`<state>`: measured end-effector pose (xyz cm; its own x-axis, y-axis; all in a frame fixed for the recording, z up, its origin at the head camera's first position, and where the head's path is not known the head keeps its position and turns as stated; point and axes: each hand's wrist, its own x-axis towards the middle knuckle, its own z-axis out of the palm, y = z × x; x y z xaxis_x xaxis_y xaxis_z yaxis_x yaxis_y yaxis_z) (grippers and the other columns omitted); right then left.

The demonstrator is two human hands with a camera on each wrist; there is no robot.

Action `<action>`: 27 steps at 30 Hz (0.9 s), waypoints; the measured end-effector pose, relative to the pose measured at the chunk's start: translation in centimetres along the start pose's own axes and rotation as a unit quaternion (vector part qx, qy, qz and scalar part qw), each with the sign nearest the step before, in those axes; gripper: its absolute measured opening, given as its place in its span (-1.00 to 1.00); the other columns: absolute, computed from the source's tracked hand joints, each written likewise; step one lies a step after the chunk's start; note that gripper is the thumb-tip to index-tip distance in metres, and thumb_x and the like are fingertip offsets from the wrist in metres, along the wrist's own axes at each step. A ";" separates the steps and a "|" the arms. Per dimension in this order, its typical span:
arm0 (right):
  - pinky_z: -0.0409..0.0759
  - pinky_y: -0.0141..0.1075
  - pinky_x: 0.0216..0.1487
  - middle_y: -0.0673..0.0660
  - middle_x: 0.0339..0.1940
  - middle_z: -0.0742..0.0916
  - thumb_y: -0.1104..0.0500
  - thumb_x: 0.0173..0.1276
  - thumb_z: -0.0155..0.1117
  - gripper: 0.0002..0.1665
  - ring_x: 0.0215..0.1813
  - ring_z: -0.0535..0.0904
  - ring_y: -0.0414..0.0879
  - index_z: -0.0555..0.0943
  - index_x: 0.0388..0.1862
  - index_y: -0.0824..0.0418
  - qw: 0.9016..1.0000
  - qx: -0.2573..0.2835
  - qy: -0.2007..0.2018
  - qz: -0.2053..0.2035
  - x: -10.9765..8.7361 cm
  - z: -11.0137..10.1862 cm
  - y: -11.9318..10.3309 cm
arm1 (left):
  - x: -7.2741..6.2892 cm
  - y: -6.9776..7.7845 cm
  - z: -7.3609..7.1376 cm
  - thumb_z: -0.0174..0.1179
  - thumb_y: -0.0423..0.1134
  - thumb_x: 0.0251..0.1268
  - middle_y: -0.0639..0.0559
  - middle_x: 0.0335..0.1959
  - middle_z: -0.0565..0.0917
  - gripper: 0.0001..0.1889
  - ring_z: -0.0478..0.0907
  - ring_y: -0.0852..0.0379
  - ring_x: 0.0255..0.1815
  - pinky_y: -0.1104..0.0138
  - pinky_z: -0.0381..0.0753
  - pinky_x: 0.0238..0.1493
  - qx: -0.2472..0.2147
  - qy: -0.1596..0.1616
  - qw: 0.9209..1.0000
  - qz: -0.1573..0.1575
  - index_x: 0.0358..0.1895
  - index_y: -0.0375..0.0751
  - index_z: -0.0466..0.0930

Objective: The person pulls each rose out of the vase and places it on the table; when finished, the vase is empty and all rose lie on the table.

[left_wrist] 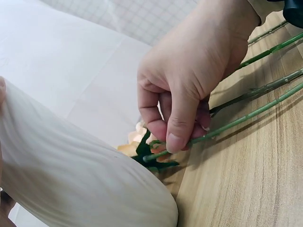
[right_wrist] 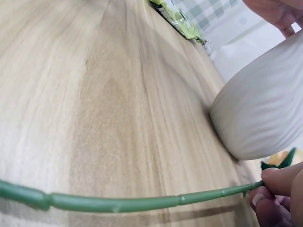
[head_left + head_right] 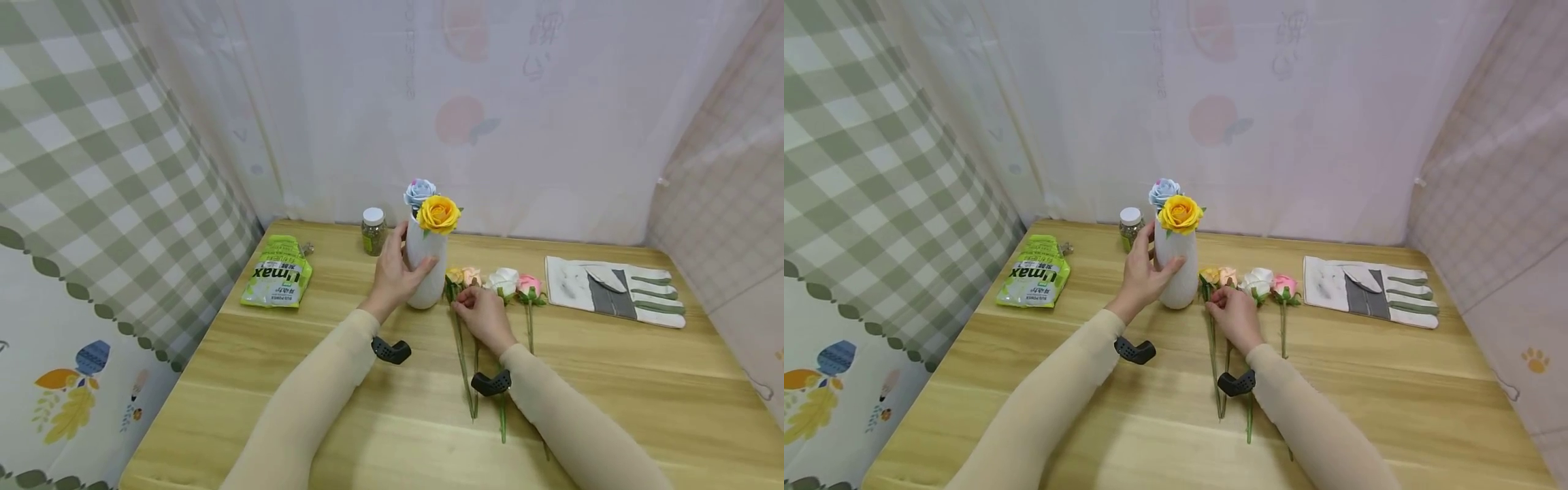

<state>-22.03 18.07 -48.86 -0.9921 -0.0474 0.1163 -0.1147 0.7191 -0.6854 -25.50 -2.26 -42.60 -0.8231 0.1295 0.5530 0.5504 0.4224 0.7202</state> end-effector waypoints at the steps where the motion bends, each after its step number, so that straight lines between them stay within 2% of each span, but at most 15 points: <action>1: 0.53 -0.25 -0.39 0.05 -0.48 0.70 0.15 0.26 0.38 -0.86 -0.46 0.57 -0.13 0.63 -0.36 0.20 1.000 -0.001 0.002 0.002 -0.1 0.1 0.1 | -0.1 0.1 0.0 0.35 -0.05 0.18 -0.16 0.23 0.37 -0.16 0.40 -0.01 0.21 0.27 0.50 0.18 0.000 0.000 1.000 0.000 0.42 -0.26 0.09; 8: 0.57 -0.22 -0.36 0.03 -0.46 0.72 0.12 0.28 0.36 -0.87 -0.45 0.60 -0.15 0.67 -0.33 0.17 1.000 0.006 0.011 0.011 -0.3 0.4 0.6 | -0.2 0.2 0.1 0.34 -0.04 0.18 -0.16 0.22 0.38 -0.17 0.39 0.00 0.21 0.27 0.51 0.18 -0.001 -0.001 1.000 -0.003 0.41 -0.23 0.10; 15: 0.65 -0.29 -0.33 0.12 -0.32 0.76 0.10 0.36 0.29 -0.75 -0.34 0.67 -0.11 0.69 -0.11 0.24 0.998 0.067 0.006 0.011 -0.3 -1.1 0.3 | -0.2 0.3 0.2 0.34 -0.03 0.19 -0.15 0.22 0.38 -0.18 0.39 0.00 0.22 0.25 0.52 0.16 0.004 -0.005 1.000 -0.007 0.42 -0.22 0.10; 18: 0.66 -0.33 -0.36 0.16 -0.27 0.76 0.08 0.38 0.26 -0.68 -0.30 0.68 -0.06 0.68 -0.03 0.27 0.993 0.110 0.027 -0.015 0.1 -2.9 -1.1 | -0.2 0.3 0.2 0.34 -0.02 0.18 -0.16 0.22 0.38 -0.17 0.40 -0.01 0.21 0.23 0.53 0.15 0.005 -0.002 1.000 -0.005 0.42 -0.22 0.10; 21: 0.59 -0.39 -0.48 0.13 -0.25 0.75 0.00 0.37 0.26 -0.63 -0.29 0.65 -0.08 0.69 0.00 0.21 0.986 0.149 0.057 -0.051 0.8 -4.9 -3.2 | -0.2 0.1 0.2 0.35 -0.01 0.17 -0.16 0.23 0.38 -0.15 0.40 -0.02 0.21 0.22 0.54 0.14 0.008 0.003 1.000 -0.002 0.42 -0.22 0.09; 24: 0.55 -0.45 -0.41 0.10 -0.18 0.74 -0.06 0.34 0.28 -0.59 -0.21 0.61 -0.16 0.68 0.03 0.15 0.978 0.179 0.071 -0.083 1.7 -6.3 -5.3 | -0.2 0.0 0.1 0.35 -0.02 0.18 -0.16 0.23 0.37 -0.15 0.41 -0.03 0.21 0.20 0.54 0.15 0.015 0.003 1.000 0.002 0.43 -0.23 0.08; 27: 0.56 -0.45 -0.22 0.13 -0.02 0.70 -0.02 0.31 0.33 -0.54 -0.09 0.56 -0.16 0.64 0.11 0.18 0.969 0.219 0.055 -0.096 2.3 -7.0 -7.4 | -0.2 -0.1 0.1 0.34 -0.03 0.19 -0.17 0.24 0.37 -0.16 0.40 -0.04 0.22 0.18 0.54 0.15 0.019 0.005 1.000 0.005 0.43 -0.26 0.08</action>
<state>-23.14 17.55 -38.48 -0.9418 -0.0590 0.3310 -0.3307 0.3396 -0.8805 -25.39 -2.25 -42.78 -0.8156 0.1262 0.5646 0.5535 0.4544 0.6980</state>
